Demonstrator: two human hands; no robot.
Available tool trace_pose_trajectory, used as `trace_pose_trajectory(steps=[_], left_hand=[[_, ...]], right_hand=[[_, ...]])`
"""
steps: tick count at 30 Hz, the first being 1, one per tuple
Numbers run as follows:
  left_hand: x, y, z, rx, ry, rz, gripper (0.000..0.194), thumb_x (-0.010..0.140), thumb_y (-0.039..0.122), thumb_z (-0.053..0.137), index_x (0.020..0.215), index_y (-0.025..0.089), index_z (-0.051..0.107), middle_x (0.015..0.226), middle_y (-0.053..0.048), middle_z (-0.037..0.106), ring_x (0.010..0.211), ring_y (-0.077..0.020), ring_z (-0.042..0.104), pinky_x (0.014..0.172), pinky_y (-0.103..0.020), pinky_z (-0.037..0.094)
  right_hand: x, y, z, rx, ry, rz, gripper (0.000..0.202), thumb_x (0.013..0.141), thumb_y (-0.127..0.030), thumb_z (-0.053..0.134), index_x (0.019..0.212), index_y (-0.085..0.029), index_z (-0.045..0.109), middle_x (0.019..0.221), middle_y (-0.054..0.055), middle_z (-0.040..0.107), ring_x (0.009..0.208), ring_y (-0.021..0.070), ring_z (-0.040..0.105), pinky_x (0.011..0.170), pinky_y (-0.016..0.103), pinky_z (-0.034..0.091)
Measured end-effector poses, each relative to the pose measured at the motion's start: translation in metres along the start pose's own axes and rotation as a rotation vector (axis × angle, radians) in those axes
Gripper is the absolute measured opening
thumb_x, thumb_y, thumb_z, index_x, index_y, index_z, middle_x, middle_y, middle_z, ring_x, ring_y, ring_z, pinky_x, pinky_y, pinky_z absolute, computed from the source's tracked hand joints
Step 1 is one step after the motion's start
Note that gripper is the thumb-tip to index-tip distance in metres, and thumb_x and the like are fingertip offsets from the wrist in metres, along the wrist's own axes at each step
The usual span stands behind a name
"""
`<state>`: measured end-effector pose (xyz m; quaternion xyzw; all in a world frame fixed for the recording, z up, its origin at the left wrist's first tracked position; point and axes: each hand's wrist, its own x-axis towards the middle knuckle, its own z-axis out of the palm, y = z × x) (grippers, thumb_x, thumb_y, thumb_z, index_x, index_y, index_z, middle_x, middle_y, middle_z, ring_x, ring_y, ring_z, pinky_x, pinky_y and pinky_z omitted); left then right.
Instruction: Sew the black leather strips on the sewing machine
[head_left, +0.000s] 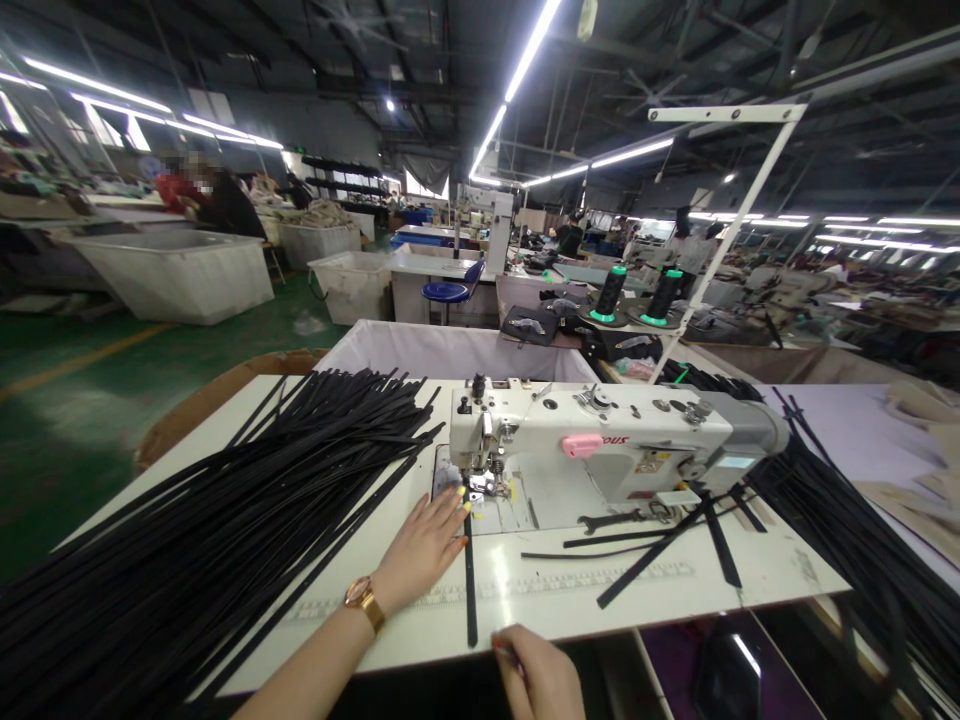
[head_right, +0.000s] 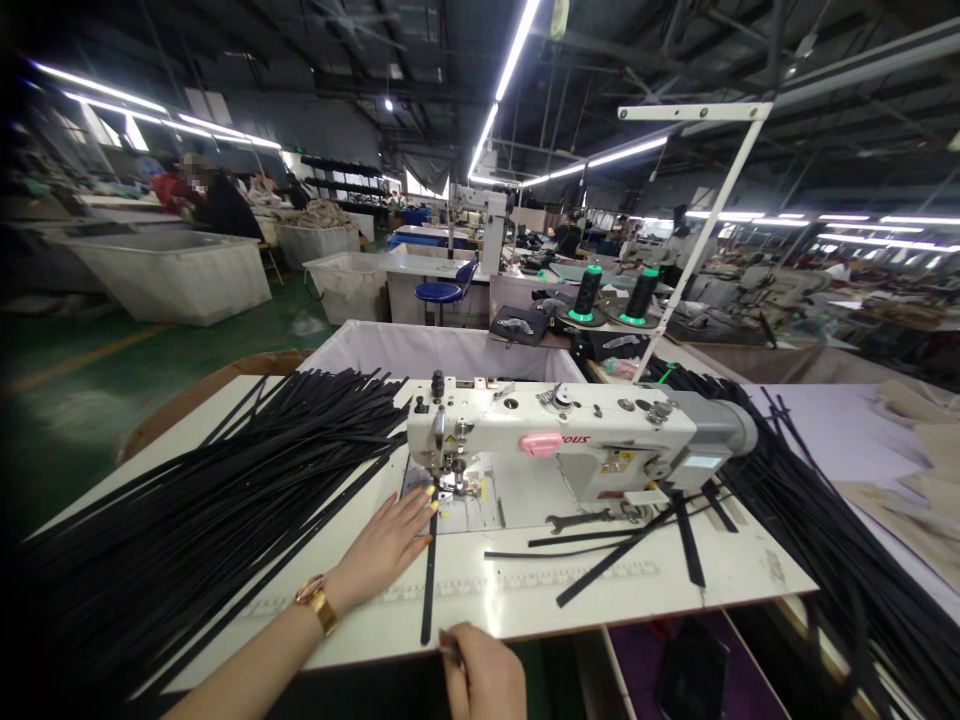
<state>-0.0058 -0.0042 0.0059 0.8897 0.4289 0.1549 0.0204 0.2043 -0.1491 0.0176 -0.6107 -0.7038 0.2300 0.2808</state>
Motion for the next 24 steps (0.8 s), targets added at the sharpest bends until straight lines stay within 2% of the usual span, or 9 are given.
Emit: trace_pose_trajectory(steps=[3, 7, 12, 24], left_hand=[[0.000, 0.000, 0.001, 0.009, 0.009, 0.002, 0.045, 0.100, 0.040, 0.035, 0.141, 0.023, 0.043, 0.148, -0.008, 0.040, 0.140, -0.0261, 0.029, 0.112, -0.052, 0.027], [0.000, 0.001, -0.001, -0.001, 0.013, -0.001, 0.045, 0.100, 0.040, 0.034, 0.140, 0.023, 0.043, 0.149, -0.007, 0.038, 0.140, -0.0261, 0.029, 0.112, -0.052, 0.028], [0.001, 0.002, -0.002, -0.016, 0.025, -0.008, 0.045, 0.100, 0.041, 0.035, 0.141, 0.024, 0.042, 0.150, -0.007, 0.038, 0.140, -0.0255, 0.029, 0.112, -0.052, 0.028], [0.000, -0.001, 0.002, -0.029, 0.042, -0.006, 0.045, 0.099, 0.037, 0.037, 0.142, 0.025, 0.040, 0.150, -0.007, 0.037, 0.140, -0.0251, 0.030, 0.113, -0.051, 0.027]], right_hand=[[0.031, 0.008, -0.012, -0.067, 0.070, -0.077, 0.029, 0.083, -0.012, 0.042, 0.098, -0.022, 0.065, 0.091, 0.004, 0.072, 0.085, 0.0175, 0.066, 0.075, 0.024, 0.046], [0.059, 0.013, -0.011, -0.195, 0.092, -0.036, 0.025, 0.084, -0.013, 0.046, 0.096, -0.022, 0.066, 0.088, 0.003, 0.073, 0.080, 0.0176, 0.067, 0.070, 0.024, 0.045], [0.058, 0.016, -0.005, -0.241, 0.099, -0.051, 0.023, 0.085, -0.013, 0.048, 0.095, -0.022, 0.066, 0.086, 0.002, 0.072, 0.079, 0.0167, 0.067, 0.069, 0.023, 0.043], [0.056, 0.016, -0.005, -0.251, 0.097, -0.053, 0.022, 0.085, -0.013, 0.048, 0.095, -0.022, 0.066, 0.087, 0.003, 0.072, 0.080, 0.0174, 0.067, 0.070, 0.024, 0.043]])
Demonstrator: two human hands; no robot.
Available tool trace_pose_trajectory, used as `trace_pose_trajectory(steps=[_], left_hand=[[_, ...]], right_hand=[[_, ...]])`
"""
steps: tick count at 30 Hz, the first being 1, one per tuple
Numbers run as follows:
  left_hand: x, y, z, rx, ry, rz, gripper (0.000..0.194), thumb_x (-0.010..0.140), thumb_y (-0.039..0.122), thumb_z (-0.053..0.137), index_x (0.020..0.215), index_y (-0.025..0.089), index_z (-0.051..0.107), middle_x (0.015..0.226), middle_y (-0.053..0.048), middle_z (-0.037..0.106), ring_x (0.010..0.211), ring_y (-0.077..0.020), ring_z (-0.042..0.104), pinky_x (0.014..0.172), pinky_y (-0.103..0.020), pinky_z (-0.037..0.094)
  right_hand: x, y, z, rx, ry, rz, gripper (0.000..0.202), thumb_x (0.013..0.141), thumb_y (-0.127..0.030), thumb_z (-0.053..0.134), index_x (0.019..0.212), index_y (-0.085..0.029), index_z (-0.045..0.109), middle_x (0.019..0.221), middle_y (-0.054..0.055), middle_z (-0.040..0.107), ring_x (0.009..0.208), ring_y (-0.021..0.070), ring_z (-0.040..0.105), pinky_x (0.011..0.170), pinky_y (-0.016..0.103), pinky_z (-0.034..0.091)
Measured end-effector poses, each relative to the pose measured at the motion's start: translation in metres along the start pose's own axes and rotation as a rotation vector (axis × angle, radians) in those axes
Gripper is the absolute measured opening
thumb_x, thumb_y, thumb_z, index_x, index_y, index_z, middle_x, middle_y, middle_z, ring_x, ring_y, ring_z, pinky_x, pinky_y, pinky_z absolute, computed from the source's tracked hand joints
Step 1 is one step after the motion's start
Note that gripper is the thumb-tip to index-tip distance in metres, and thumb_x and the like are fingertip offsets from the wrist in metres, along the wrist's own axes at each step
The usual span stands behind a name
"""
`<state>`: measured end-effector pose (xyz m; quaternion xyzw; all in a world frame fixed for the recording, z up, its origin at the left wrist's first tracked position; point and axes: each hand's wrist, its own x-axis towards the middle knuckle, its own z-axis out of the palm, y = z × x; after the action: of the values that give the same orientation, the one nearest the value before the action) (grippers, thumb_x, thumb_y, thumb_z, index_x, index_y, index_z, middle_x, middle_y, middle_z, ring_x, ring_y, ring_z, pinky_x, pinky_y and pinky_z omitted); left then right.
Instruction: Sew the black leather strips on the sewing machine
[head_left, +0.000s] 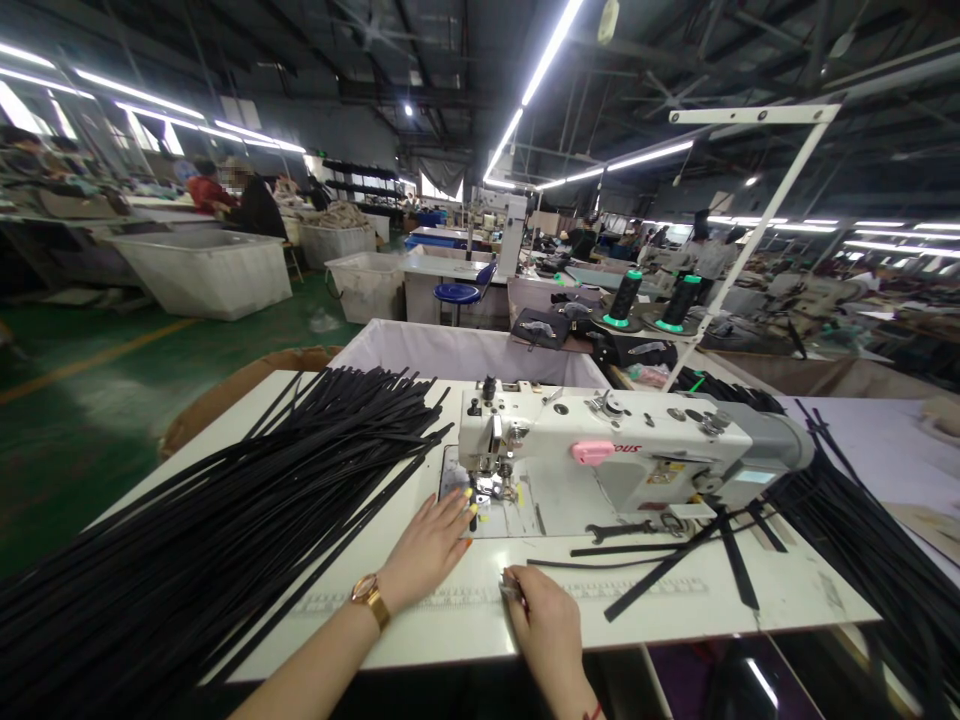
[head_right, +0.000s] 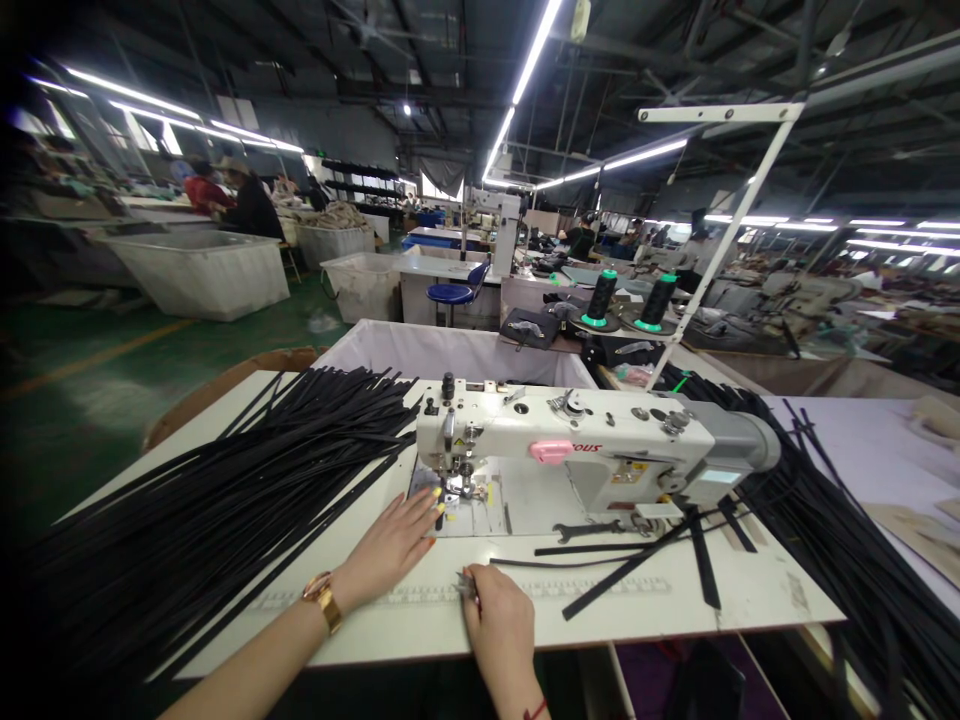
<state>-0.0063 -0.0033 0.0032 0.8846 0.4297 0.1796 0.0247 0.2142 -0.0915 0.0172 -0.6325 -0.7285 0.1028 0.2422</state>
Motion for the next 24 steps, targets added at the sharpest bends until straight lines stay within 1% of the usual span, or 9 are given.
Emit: trace_pose_trajectory(steps=[3, 12, 18, 19, 21, 24], left_hand=[[0.000, 0.000, 0.000, 0.009, -0.012, 0.000, 0.044, 0.099, 0.037, 0.036, 0.141, 0.024, 0.042, 0.150, -0.006, 0.037, 0.139, -0.0253, 0.031, 0.113, -0.050, 0.028], [0.003, -0.004, 0.003, -0.007, 0.003, -0.006, 0.042, 0.097, 0.035, 0.042, 0.138, 0.024, 0.046, 0.148, -0.007, 0.040, 0.138, -0.0260, 0.033, 0.112, -0.050, 0.029], [0.005, -0.005, 0.000, -0.037, -0.018, 0.005, 0.045, 0.095, 0.035, 0.046, 0.138, 0.025, 0.045, 0.148, -0.007, 0.040, 0.136, -0.0267, 0.036, 0.111, -0.050, 0.031], [0.006, -0.007, -0.001, -0.051, -0.021, 0.010, 0.044, 0.095, 0.035, 0.046, 0.138, 0.025, 0.046, 0.148, -0.007, 0.041, 0.135, -0.0264, 0.037, 0.111, -0.050, 0.032], [0.012, -0.015, -0.007, -0.085, -0.007, 0.014, 0.039, 0.095, 0.031, 0.045, 0.133, 0.024, 0.050, 0.143, -0.007, 0.048, 0.130, -0.0250, 0.044, 0.110, -0.048, 0.034], [0.036, -0.035, -0.018, -0.125, 0.065, -0.013, 0.030, 0.096, 0.022, 0.041, 0.117, 0.019, 0.062, 0.126, -0.009, 0.061, 0.114, -0.0232, 0.058, 0.102, -0.043, 0.043]], right_hand=[[0.000, -0.001, -0.001, 0.005, -0.010, 0.003, 0.022, 0.085, -0.013, 0.049, 0.095, -0.022, 0.066, 0.086, 0.002, 0.072, 0.080, 0.0173, 0.067, 0.070, 0.024, 0.043], [0.001, 0.000, 0.001, -0.002, -0.020, 0.008, 0.021, 0.086, -0.014, 0.048, 0.097, -0.023, 0.065, 0.087, 0.002, 0.072, 0.081, 0.0176, 0.067, 0.070, 0.024, 0.042], [0.003, -0.001, 0.000, -0.011, -0.021, 0.006, 0.022, 0.086, -0.013, 0.049, 0.097, -0.023, 0.065, 0.088, 0.002, 0.072, 0.081, 0.0176, 0.067, 0.069, 0.024, 0.041], [0.003, -0.001, 0.001, -0.012, -0.022, 0.005, 0.022, 0.086, -0.013, 0.049, 0.097, -0.023, 0.065, 0.087, 0.002, 0.072, 0.080, 0.0175, 0.067, 0.069, 0.024, 0.040], [0.002, -0.001, 0.002, -0.019, -0.015, 0.001, 0.021, 0.086, -0.013, 0.049, 0.097, -0.023, 0.064, 0.086, 0.002, 0.071, 0.079, 0.0174, 0.066, 0.068, 0.024, 0.039], [0.002, 0.000, 0.003, -0.039, -0.007, -0.011, 0.021, 0.086, -0.013, 0.048, 0.094, -0.023, 0.063, 0.083, 0.001, 0.070, 0.077, 0.0172, 0.065, 0.066, 0.025, 0.037]])
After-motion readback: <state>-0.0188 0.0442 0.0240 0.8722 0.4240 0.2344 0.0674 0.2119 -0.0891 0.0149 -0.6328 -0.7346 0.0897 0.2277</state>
